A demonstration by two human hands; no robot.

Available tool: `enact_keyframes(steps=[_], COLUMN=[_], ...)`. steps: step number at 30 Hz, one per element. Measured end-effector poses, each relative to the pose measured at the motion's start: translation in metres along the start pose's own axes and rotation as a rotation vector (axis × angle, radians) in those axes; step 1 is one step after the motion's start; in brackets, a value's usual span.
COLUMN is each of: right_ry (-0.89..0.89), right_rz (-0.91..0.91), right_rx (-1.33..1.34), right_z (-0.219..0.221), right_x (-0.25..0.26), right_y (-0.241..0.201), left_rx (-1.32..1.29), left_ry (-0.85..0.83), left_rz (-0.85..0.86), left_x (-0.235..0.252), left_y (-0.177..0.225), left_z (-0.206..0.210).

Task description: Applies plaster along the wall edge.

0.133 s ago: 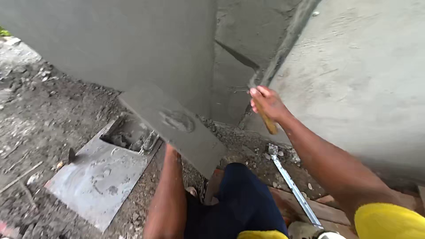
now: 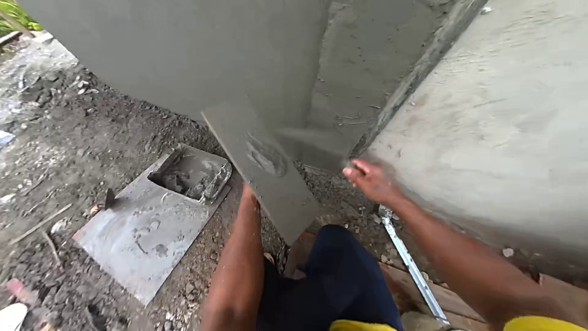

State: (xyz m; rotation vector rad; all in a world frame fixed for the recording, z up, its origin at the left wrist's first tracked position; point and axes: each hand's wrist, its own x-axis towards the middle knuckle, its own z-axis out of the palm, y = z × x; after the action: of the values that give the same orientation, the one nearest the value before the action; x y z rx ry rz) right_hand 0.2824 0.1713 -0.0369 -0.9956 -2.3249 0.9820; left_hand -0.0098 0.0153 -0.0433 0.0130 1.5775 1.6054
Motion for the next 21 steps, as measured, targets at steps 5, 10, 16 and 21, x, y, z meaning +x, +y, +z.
enact_keyframes(steps=[5,10,16,21], right_ry=[-0.119,-0.039,0.095,0.256], right_rz=[-0.045,0.04,0.337,0.255], right_rx=[-0.063,0.227,0.6,0.644], right_z=[0.039,0.031,0.034,0.03], right_x=[-0.011,0.015,0.074,0.073], right_y=[0.005,-0.003,0.038,0.043], left_rx=[-0.017,0.226,0.119,0.025], left_ry=[-0.252,-0.286,-0.218,-0.097], left_rz=[0.27,0.257,0.376,0.355], left_x=[0.062,0.001,0.018,0.018], left_y=[-0.05,-0.015,-0.022,-0.014], left_z=[-0.006,0.013,-0.002,-0.016])
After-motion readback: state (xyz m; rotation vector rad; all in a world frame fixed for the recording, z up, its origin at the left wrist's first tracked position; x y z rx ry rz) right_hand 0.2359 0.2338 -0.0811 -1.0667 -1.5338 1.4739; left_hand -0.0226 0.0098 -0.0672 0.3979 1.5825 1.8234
